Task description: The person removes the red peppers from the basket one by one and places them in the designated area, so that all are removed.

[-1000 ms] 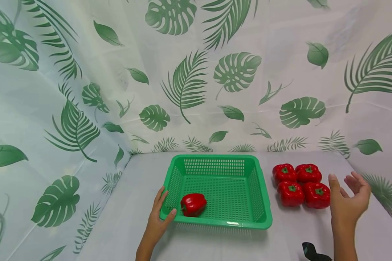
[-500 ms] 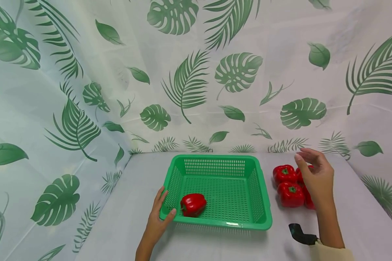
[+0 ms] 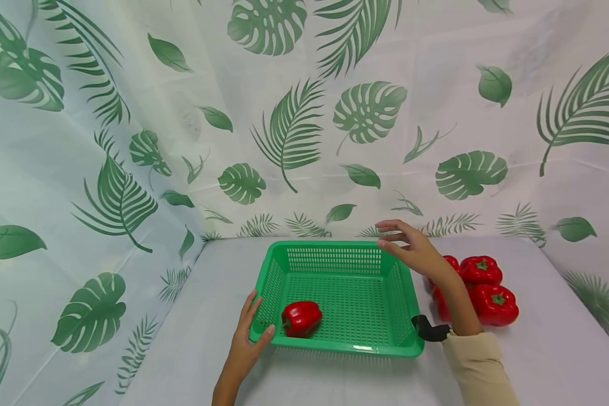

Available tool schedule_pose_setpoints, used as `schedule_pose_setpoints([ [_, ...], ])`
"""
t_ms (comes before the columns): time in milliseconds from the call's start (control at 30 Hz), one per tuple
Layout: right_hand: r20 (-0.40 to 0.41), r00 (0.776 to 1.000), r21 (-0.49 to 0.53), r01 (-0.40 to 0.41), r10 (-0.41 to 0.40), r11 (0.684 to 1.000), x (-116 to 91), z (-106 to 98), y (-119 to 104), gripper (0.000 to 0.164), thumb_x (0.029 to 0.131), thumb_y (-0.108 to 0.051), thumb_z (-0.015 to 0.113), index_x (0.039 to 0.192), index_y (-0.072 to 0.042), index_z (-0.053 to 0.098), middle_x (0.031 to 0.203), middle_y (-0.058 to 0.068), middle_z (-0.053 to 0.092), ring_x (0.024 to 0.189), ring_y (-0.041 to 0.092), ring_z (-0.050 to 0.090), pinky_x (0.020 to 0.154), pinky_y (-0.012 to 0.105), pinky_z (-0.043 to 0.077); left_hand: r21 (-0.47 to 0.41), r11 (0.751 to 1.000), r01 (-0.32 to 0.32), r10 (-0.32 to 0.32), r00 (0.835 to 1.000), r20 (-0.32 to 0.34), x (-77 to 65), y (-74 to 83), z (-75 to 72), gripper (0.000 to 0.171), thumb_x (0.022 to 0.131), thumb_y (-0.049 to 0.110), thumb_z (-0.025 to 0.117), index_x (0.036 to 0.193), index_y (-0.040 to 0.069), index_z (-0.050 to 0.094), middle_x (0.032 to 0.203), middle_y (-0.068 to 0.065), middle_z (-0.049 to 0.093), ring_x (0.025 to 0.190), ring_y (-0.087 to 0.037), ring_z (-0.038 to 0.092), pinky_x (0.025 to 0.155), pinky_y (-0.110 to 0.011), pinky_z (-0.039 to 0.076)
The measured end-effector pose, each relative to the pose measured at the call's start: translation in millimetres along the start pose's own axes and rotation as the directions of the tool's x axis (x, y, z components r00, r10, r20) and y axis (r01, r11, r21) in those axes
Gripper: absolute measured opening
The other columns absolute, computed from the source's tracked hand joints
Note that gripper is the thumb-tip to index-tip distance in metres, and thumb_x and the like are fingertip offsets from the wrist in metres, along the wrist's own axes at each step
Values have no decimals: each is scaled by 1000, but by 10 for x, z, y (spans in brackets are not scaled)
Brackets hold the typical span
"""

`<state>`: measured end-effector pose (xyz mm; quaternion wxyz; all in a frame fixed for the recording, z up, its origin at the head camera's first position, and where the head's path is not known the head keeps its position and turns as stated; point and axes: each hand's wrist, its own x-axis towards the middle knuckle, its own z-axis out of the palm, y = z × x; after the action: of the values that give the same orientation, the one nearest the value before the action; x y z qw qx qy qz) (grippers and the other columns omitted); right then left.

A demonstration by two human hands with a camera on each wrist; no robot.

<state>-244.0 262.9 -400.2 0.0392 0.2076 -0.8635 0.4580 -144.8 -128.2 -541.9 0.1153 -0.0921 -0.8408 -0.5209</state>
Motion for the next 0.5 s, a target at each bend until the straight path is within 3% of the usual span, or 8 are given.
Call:
schedule_pose_setpoints([
  [100, 94, 994, 41, 45, -49, 998, 112, 84, 33, 46, 99, -20, 57, 142, -8, 44, 141, 14, 50, 123, 40, 55, 91, 40, 56, -1, 1000, 10, -10, 1000, 2, -1, 8, 4, 69, 92, 28, 67, 152, 13, 35, 164, 4, 18, 150, -25, 20, 112, -59, 31],
  [233, 164, 982, 86, 81, -94, 993, 236, 188, 42, 47, 98, -16, 59, 142, -9, 44, 143, 16, 49, 123, 41, 55, 92, 32, 54, 13, 1000, 1, -1, 1000, -4, 5, -9, 16, 68, 93, 28, 67, 152, 13, 36, 164, 3, 18, 150, -26, 22, 111, -59, 32],
  [367, 216, 972, 121, 65, -90, 990, 318, 280, 23, 51, 96, -18, 62, 143, -11, 43, 144, 20, 47, 126, 45, 52, 95, 52, 51, 20, 1000, -3, 3, 1000, -5, 10, -16, 22, 68, 93, 27, 66, 152, 12, 36, 164, 2, 18, 149, -28, 23, 111, -60, 33],
  [500, 266, 961, 141, 34, -71, 989, 381, 358, 2, 55, 94, -21, 65, 144, -14, 42, 146, 21, 44, 128, 48, 49, 95, 59, 49, 10, 1000, 11, -11, 1000, -1, 0, 0, 12, 69, 92, 28, 67, 152, 12, 36, 164, 3, 18, 150, -27, 22, 112, -59, 32],
])
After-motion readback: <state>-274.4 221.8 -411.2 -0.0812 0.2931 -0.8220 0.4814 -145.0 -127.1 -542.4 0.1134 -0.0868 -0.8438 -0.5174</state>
